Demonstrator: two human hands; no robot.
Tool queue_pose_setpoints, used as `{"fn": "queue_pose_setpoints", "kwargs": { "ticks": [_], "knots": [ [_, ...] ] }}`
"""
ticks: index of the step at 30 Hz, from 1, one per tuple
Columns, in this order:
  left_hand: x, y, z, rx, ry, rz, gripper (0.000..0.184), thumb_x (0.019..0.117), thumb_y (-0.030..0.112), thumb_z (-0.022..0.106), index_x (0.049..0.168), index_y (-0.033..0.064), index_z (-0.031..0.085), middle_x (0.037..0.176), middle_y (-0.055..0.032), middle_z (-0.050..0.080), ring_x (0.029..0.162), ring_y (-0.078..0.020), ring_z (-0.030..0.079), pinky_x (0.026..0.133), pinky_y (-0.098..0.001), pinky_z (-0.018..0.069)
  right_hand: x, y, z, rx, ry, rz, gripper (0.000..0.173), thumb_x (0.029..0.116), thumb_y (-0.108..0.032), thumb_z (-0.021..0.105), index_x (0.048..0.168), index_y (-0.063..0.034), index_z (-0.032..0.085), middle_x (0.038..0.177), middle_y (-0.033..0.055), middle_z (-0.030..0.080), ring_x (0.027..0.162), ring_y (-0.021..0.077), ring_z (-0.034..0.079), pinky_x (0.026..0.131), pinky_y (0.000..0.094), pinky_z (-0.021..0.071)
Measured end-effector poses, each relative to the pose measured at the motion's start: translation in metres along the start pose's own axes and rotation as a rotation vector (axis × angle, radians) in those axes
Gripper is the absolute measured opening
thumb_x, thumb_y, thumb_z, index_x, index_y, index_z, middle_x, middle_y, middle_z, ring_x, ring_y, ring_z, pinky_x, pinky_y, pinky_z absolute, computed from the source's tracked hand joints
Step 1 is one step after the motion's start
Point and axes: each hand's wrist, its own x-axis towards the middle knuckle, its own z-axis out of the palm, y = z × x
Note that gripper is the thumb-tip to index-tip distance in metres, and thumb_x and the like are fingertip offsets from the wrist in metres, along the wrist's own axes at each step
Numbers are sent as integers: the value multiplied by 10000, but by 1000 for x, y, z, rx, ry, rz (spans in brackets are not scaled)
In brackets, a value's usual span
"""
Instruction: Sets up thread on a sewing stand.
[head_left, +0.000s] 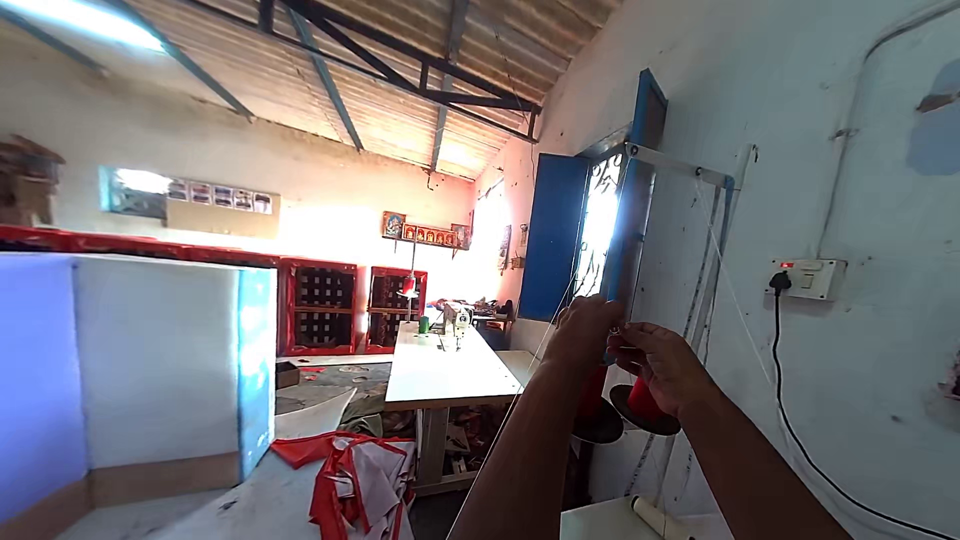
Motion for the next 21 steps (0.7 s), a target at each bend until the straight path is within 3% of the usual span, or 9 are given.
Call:
{"fn": "queue_pose_setpoints", "kwargs": {
  "ticks": [7,12,14,18,21],
  "knots": [
    [1,-6,0,30,58,74,211,981,-41,561,1016,32,756,1020,-177,697,1064,-369,642,958,-520,498,0,1,-3,95,-70,107,168,1062,-206,546,1145,-91,636,913,32,685,831,150,687,753,327,574],
    [-3,-5,-9,-201,95,154,139,959,27,649,968,-30,776,972,-199,733,1018,-335,683,990,-484,476,0,-1,-10,144,-140,202,126,1062,-180,527,1116,-120,625,848,12,668,772,139,687,716,331,590],
    [-3,-4,-11,-201,66,126,139,962,31,651,982,-45,766,991,-206,729,1034,-333,677,997,-473,474,1,0,-11,122,-141,201,119,1060,-179,537,1125,-114,613,883,20,666,790,142,685,721,329,589],
    [0,-2,-8,-110,21,-14,194,1008,62,599,1024,-79,732,1046,-233,704,1101,-361,646,1051,-478,442,1,-2,-14,-145,-29,-64,231,1068,-187,546,1272,-86,586,1131,68,655,999,177,643,844,385,518],
    [1,3,-12,-72,-8,-128,247,1038,110,570,1060,-88,716,1107,-248,693,1156,-371,628,1064,-470,434,1,-4,-15,-318,110,-359,175,1059,-192,571,1167,-57,596,1076,74,633,925,164,620,808,386,517]
  ]
}}
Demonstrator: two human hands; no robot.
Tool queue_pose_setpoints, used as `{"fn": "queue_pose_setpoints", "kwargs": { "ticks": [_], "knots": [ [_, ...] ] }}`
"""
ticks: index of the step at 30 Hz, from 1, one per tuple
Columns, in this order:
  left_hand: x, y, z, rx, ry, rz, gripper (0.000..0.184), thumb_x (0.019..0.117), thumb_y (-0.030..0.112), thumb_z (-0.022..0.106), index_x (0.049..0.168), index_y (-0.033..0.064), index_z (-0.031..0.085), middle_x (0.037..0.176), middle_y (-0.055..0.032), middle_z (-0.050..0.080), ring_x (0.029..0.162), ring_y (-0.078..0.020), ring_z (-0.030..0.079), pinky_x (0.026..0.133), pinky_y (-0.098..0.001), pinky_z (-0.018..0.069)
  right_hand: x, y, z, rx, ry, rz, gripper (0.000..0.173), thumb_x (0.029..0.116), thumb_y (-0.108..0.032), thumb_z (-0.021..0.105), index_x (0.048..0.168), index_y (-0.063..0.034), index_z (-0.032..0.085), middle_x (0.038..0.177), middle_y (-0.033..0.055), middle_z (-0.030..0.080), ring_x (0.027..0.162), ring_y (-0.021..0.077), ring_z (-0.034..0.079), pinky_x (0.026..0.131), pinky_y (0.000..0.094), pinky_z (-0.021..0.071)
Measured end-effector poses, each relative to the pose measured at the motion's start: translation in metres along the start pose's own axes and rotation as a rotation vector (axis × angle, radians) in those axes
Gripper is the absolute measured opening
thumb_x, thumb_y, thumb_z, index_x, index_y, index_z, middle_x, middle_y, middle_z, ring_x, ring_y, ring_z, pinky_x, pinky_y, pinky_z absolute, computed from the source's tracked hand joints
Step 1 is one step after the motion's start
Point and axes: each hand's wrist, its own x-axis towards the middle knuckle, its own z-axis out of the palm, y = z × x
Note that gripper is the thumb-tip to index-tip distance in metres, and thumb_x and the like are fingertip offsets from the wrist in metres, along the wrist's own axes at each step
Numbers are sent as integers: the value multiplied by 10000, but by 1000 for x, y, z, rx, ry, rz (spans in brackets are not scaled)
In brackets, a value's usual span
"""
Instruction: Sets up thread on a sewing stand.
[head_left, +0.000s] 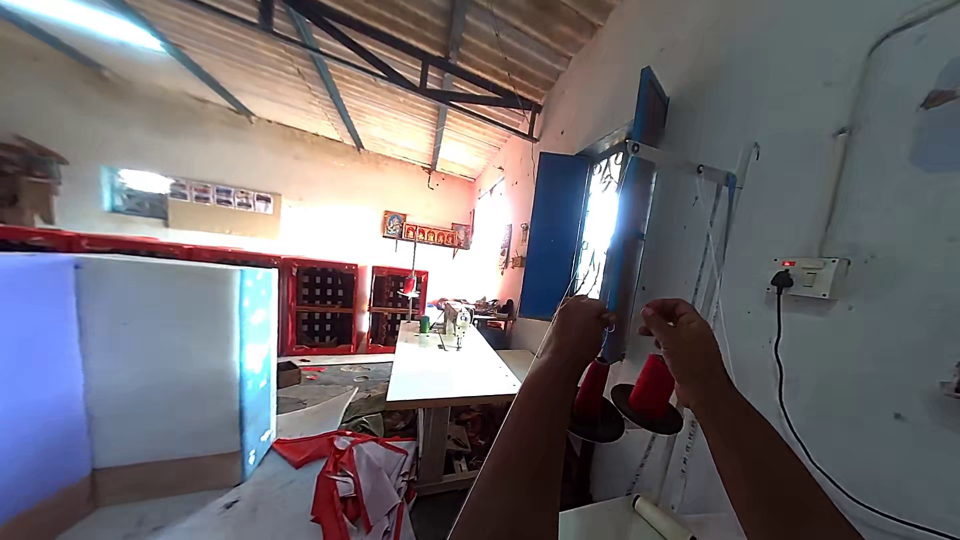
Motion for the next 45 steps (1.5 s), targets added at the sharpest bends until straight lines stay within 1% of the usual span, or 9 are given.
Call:
{"fn": "queue_pose_setpoints", "kwargs": {
  "ticks": [3,10,18,27,32,36,38,41,45],
  "knots": [
    [2,2,0,-43,6,-63,242,1036,115,579,1074,-80,718,1134,-248,687,1174,-362,621,1066,-465,444,0,2,4,-89,-16,-175,141,1011,-156,648,1080,-34,663,1011,75,667,843,143,613,763,360,512],
    [2,4,-1,-107,-5,-157,272,1049,122,559,1067,-103,711,1226,-269,650,1228,-367,591,1089,-465,424,-6,8,18,-383,13,-400,124,944,-114,724,1005,-9,750,941,136,689,851,256,665,779,473,535],
    [2,8,-5,-204,-25,-228,297,1064,134,531,1061,-104,708,1249,-267,634,1234,-364,577,1080,-483,418,-9,13,22,-465,61,-493,101,954,-91,709,995,-17,763,934,164,694,846,317,674,757,555,516],
    [3,6,-3,-282,-19,-281,285,1063,143,535,1037,-77,714,1225,-241,638,1196,-330,583,1044,-482,429,-13,13,30,-465,124,-492,110,956,-61,693,996,17,760,915,186,700,845,318,684,780,486,554],
    [-1,0,0,-212,-25,-114,242,1036,104,577,1040,-89,724,1237,-247,654,1225,-342,587,1079,-462,420,-16,1,32,-405,97,-251,134,941,-77,709,985,48,723,936,194,660,864,309,641,780,491,519],
    [-5,-14,14,-138,121,177,172,971,41,636,959,-85,753,1106,-243,711,1155,-374,638,1069,-488,439,-10,2,20,-225,17,-21,248,1021,-216,622,899,1,629,742,90,539,654,190,498,610,408,414],
    [-5,-17,18,-141,200,281,157,949,52,669,923,-71,763,1066,-222,737,1185,-405,636,1092,-517,421,-7,-3,10,-49,-31,143,223,1059,-206,521,977,-15,602,847,78,554,756,164,527,705,384,454],
    [-4,-21,19,-189,229,307,150,945,66,683,927,-53,772,1061,-198,746,1204,-398,628,1124,-506,401,-2,-15,-1,174,16,305,161,1047,-152,485,923,-87,564,837,18,525,748,130,531,730,340,478],
    [-3,-24,21,-160,205,283,164,954,83,672,930,-48,769,1055,-212,739,1197,-413,625,1105,-537,405,3,-14,-16,236,91,311,161,1034,-147,481,884,-118,531,815,-1,517,735,118,539,721,323,479]
  ]
}}
